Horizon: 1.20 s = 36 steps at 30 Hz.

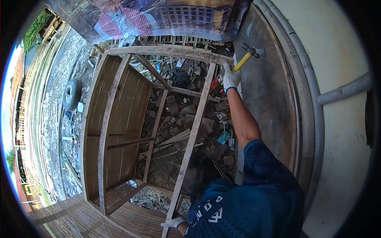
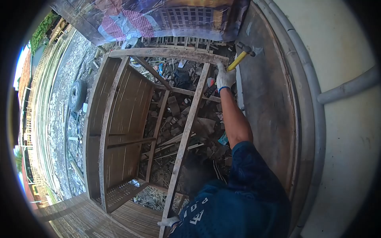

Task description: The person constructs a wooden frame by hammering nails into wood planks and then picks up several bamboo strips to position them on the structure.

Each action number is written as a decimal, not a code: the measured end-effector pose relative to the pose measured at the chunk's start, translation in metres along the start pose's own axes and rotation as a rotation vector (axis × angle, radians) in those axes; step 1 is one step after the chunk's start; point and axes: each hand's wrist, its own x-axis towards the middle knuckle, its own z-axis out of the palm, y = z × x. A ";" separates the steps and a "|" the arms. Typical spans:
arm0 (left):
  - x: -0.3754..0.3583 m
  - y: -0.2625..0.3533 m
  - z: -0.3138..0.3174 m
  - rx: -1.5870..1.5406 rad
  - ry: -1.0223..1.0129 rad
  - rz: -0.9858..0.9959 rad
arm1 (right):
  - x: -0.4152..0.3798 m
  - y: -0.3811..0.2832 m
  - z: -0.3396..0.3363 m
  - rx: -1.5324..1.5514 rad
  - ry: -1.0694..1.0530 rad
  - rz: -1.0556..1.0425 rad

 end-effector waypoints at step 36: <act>0.012 0.040 -0.041 -0.067 -0.133 -0.139 | -0.006 0.012 -0.001 0.279 -0.237 0.078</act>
